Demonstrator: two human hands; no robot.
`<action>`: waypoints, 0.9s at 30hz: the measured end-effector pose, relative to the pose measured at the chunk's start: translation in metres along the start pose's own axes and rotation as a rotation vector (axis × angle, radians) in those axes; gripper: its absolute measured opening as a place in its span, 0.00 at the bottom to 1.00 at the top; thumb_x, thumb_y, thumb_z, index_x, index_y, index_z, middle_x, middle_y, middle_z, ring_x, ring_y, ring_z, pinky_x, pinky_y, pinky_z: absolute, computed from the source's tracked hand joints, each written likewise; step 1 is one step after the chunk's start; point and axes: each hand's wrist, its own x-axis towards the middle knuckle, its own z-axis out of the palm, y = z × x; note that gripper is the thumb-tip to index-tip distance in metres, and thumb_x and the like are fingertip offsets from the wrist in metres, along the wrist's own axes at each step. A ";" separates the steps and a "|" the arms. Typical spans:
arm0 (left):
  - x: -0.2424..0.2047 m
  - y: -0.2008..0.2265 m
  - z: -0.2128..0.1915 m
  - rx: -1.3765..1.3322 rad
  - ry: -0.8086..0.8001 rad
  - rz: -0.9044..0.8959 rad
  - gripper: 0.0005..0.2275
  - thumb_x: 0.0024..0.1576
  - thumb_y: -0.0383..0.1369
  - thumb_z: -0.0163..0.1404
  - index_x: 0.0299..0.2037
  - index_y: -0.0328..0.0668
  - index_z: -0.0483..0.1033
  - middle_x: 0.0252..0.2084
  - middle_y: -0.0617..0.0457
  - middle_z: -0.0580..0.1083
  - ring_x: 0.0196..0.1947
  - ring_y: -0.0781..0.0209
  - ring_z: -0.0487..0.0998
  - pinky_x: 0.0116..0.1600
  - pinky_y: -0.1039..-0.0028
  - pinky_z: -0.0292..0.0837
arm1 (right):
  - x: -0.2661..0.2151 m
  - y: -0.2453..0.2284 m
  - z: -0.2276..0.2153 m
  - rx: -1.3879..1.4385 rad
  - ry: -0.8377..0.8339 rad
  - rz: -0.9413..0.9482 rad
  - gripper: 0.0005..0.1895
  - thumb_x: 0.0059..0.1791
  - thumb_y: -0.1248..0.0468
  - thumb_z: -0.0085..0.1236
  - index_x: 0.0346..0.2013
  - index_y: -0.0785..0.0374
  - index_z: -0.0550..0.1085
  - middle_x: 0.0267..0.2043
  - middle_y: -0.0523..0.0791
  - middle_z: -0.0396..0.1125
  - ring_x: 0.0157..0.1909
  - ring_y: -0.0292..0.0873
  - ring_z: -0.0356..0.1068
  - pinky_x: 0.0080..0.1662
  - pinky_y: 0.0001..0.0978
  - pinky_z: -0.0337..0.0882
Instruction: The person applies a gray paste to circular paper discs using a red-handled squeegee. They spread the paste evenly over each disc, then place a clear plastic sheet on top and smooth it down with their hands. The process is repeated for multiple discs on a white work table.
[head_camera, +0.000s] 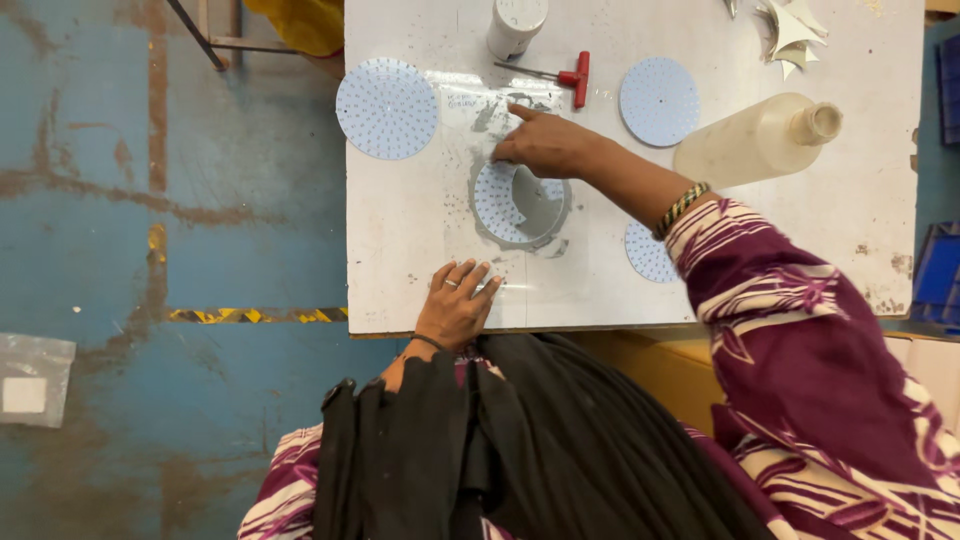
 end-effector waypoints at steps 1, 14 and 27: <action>-0.001 0.002 -0.001 -0.002 -0.005 -0.003 0.14 0.56 0.29 0.55 0.53 0.46 0.81 0.59 0.48 0.74 0.61 0.49 0.72 0.67 0.54 0.61 | -0.004 0.004 0.003 0.031 0.003 0.000 0.25 0.46 0.80 0.46 0.50 0.54 0.77 0.43 0.44 0.77 0.45 0.44 0.77 0.74 0.51 0.43; -0.001 0.000 -0.001 0.006 -0.045 -0.013 0.15 0.56 0.30 0.54 0.53 0.45 0.80 0.60 0.47 0.74 0.61 0.49 0.72 0.68 0.53 0.59 | -0.116 -0.050 0.061 0.229 0.165 0.457 0.25 0.46 0.76 0.46 0.54 0.55 0.77 0.49 0.53 0.73 0.59 0.59 0.66 0.65 0.50 0.60; -0.003 0.003 0.003 0.006 -0.012 -0.013 0.14 0.56 0.30 0.54 0.53 0.46 0.81 0.60 0.48 0.74 0.62 0.49 0.71 0.68 0.53 0.60 | -0.081 -0.034 0.035 0.368 0.020 0.516 0.24 0.52 0.71 0.48 0.59 0.49 0.77 0.51 0.53 0.73 0.53 0.56 0.69 0.60 0.49 0.66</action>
